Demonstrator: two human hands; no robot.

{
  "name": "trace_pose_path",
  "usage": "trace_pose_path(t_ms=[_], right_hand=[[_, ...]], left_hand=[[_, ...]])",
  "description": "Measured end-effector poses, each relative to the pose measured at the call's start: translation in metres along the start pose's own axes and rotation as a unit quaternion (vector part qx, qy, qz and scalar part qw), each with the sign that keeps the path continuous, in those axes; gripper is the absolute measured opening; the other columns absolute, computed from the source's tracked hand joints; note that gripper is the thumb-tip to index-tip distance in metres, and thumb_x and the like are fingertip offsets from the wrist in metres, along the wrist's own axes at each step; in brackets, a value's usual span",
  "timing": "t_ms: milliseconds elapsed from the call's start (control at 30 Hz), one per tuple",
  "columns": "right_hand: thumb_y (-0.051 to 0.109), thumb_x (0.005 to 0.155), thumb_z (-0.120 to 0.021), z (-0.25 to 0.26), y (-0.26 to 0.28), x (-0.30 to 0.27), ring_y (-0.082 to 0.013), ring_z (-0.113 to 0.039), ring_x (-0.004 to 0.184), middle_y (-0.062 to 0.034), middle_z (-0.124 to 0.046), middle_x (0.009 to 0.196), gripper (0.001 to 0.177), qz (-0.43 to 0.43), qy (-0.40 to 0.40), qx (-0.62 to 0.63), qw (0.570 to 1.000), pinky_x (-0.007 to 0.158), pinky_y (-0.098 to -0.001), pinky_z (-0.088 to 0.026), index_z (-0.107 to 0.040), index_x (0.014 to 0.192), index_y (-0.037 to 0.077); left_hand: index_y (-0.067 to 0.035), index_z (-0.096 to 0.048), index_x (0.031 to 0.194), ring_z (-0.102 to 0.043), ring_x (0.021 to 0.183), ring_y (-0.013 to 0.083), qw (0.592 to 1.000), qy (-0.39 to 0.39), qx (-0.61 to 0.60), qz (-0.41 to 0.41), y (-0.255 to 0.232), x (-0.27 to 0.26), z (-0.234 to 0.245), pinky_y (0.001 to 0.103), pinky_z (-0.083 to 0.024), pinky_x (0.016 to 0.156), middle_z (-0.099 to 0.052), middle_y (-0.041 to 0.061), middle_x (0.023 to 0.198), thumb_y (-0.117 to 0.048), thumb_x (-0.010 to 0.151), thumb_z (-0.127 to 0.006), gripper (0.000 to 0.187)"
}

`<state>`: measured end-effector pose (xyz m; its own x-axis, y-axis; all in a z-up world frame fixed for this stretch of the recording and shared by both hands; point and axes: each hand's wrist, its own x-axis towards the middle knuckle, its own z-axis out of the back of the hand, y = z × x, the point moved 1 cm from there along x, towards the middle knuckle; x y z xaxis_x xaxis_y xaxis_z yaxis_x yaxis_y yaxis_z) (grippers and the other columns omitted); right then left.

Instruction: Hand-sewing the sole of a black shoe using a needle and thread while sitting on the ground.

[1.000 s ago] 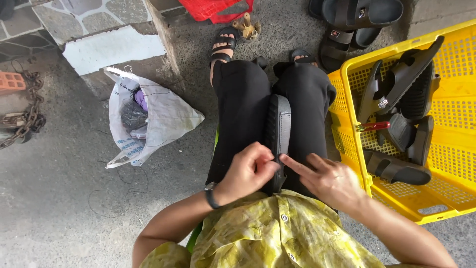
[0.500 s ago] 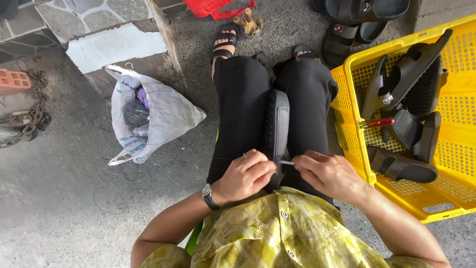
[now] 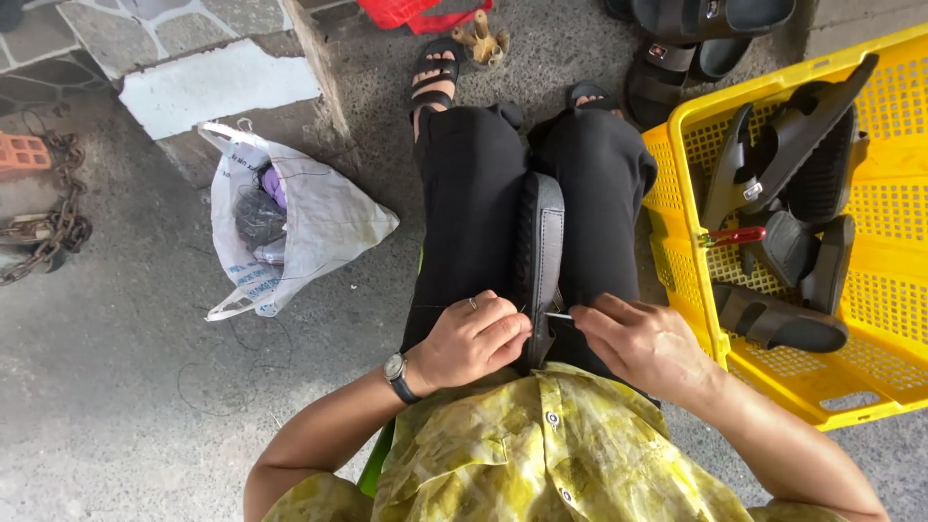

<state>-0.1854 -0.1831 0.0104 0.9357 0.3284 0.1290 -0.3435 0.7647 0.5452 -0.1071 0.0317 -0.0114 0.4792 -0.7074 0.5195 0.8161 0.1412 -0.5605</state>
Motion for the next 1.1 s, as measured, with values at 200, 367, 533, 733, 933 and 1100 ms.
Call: trace_pose_path(t_ms=[200, 367, 533, 733, 933, 1100], right_hand=[[0.002, 0.085, -0.057, -0.014, -0.015, -0.039, -0.0203, -0.071, 0.045, -0.0207, -0.072, 0.071, 0.016, -0.181, -0.145, 0.648, 0.726, 0.03, -0.0226, -0.054, -0.063, 0.1, 0.002], [0.006, 0.077, -0.046, 0.034, -0.015, -0.009, -0.0059, -0.041, 0.039, 0.0016, -0.056, 0.054, 0.032, -0.23, -0.182, 0.41, 0.863, 0.042, -0.0191, -0.035, -0.068, 0.1, 0.003], [0.015, 0.075, -0.07, -0.023, -0.007, -0.009, -0.0321, -0.067, 0.068, -0.0144, -0.064, 0.082, 0.034, -0.082, -0.056, 0.208, 0.973, 0.055, -0.0394, -0.054, -0.065, 0.106, 0.003], [0.002, 0.072, -0.065, -0.022, -0.001, -0.001, -0.0164, -0.059, 0.036, -0.0046, -0.063, 0.051, 0.02, -0.134, -0.07, 0.344, 0.927, 0.033, -0.0261, -0.047, -0.073, 0.09, 0.006], [0.003, 0.071, -0.068, -0.046, -0.016, -0.001, -0.0105, -0.056, 0.038, -0.0041, -0.062, 0.047, 0.017, -0.201, -0.061, 0.384, 0.899, 0.038, -0.0244, -0.047, -0.074, 0.086, 0.008], [0.015, 0.083, -0.065, -0.017, -0.007, 0.005, -0.0194, -0.068, 0.071, -0.005, -0.071, 0.099, 0.034, -0.003, -0.08, 0.113, 0.99, 0.05, -0.0323, -0.054, -0.06, 0.116, 0.006]], left_hand=[[-0.008, -0.061, 0.081, -0.049, 0.058, 0.0149, 0.999, -0.016, 0.003, -0.029, -0.003, 0.003, 0.009, 0.023, -0.047, 0.049, -0.047, 0.003, 0.077, -0.01, 0.089, -0.054, 0.011], [-0.004, -0.048, 0.111, -0.056, 0.068, 0.0195, 0.963, 0.166, 0.022, 0.213, 0.006, -0.002, 0.009, 0.028, -0.048, 0.053, -0.054, 0.008, 0.09, -0.038, 0.088, -0.064, 0.043], [-0.008, -0.061, 0.074, -0.056, 0.069, 0.0315, 0.934, 0.18, -0.164, 0.261, 0.014, 0.003, 0.016, 0.038, -0.048, 0.06, -0.046, 0.007, 0.076, -0.028, 0.092, -0.059, 0.027], [-0.01, -0.07, 0.094, -0.051, 0.082, 0.0141, 0.786, 0.098, -0.529, 0.306, 0.033, 0.042, 0.015, 0.026, -0.04, 0.071, -0.058, 0.007, 0.091, -0.026, 0.101, -0.047, 0.029], [0.0, -0.063, 0.071, -0.045, 0.047, 0.0127, 0.668, -0.058, -0.616, 0.414, 0.082, 0.054, -0.023, 0.017, -0.026, 0.04, -0.04, 0.006, 0.053, -0.034, 0.101, -0.044, 0.049], [-0.011, -0.059, 0.061, -0.061, 0.08, 0.0187, 0.937, 0.015, -0.264, 0.227, 0.078, 0.068, 0.042, 0.026, -0.047, 0.067, -0.066, 0.001, 0.081, -0.022, 0.1, -0.048, 0.042]])
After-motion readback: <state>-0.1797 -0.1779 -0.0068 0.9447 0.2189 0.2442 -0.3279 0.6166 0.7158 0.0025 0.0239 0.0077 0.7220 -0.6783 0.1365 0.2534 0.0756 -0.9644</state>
